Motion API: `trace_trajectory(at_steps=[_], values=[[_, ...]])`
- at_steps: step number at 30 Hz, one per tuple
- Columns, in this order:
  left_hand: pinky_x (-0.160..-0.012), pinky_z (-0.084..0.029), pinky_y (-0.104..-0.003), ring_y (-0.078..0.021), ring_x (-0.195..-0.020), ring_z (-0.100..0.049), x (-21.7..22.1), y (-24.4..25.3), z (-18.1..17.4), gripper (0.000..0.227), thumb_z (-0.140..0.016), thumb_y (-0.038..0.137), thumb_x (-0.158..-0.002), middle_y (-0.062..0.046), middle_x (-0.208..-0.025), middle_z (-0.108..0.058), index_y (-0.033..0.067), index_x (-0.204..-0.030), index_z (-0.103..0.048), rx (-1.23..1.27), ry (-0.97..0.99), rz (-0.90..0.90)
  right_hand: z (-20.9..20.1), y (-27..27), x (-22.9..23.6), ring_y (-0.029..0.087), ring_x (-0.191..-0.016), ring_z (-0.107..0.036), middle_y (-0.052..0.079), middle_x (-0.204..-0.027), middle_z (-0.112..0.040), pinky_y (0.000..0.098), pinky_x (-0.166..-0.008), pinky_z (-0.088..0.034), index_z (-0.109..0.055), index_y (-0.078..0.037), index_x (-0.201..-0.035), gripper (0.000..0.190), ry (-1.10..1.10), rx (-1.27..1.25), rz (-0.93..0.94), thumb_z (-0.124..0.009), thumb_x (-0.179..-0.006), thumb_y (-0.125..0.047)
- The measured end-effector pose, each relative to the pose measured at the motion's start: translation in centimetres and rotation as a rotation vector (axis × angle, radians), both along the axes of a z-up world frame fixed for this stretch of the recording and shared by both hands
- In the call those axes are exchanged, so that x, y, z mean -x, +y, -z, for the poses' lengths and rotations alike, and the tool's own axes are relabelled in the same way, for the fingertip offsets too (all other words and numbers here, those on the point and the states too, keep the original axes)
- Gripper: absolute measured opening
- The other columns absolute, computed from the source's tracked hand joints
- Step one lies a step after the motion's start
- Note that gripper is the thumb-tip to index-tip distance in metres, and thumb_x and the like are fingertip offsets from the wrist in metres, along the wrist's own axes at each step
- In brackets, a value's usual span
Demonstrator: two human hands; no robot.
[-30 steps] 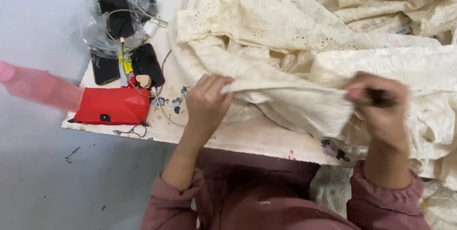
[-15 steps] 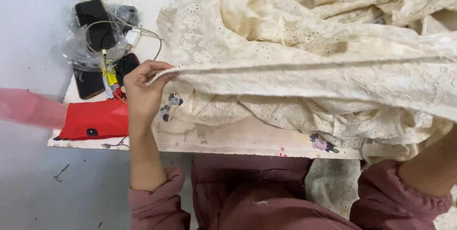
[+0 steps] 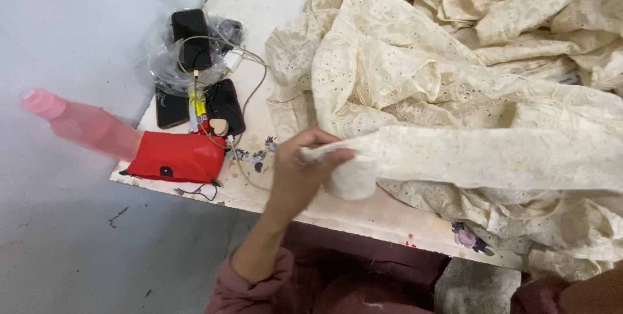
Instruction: Trimming loose threads from lace garments using thread nippers
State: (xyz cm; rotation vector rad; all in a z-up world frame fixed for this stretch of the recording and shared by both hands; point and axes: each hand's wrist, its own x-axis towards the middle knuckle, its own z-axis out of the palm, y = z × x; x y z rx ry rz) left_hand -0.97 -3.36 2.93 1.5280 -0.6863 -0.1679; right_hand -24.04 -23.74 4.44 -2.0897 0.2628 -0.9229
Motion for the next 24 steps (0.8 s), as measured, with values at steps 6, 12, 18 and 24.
trace_trajectory(at_steps=[6, 12, 18, 24], values=[[-0.040, -0.055, -0.018, -0.0163, -0.061, -0.066, 3.3, -2.5, -0.4, 0.019, -0.068, 0.016, -0.071, -0.010, -0.076, -0.064, 0.0047, -0.080, -0.056, -0.047, -0.053, 0.237, 1.6, 2.3, -6.3, 0.028, -0.112, -0.050, 0.022, -0.118, -0.050, 0.0284, -0.086, -0.050, -0.050, 0.005, -0.109, 0.049, 0.014, 0.013, -0.038, -0.045, -0.064, 0.021], [-0.044, -0.035, -0.018, -0.0045, -0.049, -0.041, 3.5, -3.3, -0.9, 0.027, -0.069, 0.022, -0.068, 0.003, -0.060, -0.049, 0.0080, -0.088, -0.058, -0.064, 0.105, 0.376, 5.6, 0.5, -10.1, 0.013, -0.068, -0.063, 0.010, -0.080, -0.063, 0.0156, -0.062, -0.054, -0.063, -0.002, -0.090, 0.036, -0.004, -0.323, -0.355, -0.045, -0.067, 0.018], [-0.051, -0.053, -0.020, -0.0134, -0.059, -0.059, 4.9, -3.4, 0.0, 0.011, -0.061, 0.013, -0.078, -0.008, -0.069, -0.060, 0.0026, -0.082, -0.061, 0.085, -0.132, 0.299, 4.0, 1.0, -9.0, 0.013, -0.084, -0.057, 0.008, -0.099, -0.053, 0.0205, -0.073, -0.059, -0.058, -0.005, -0.101, 0.026, -0.053, -0.199, -0.281, -0.055, -0.078, 0.006], [-0.048, -0.042, -0.021, -0.0122, -0.053, -0.048, 6.5, -3.6, 1.8, 0.009, -0.061, 0.003, -0.080, -0.006, -0.069, -0.055, 0.0034, -0.088, -0.056, 0.093, -0.533, 0.191, 2.9, 3.0, -7.0, 0.008, -0.064, -0.048, 0.002, -0.077, -0.050, 0.0153, -0.053, -0.042, -0.062, -0.009, -0.091, 0.029, -0.173, 0.009, -0.301, -0.062, -0.069, 0.010]])
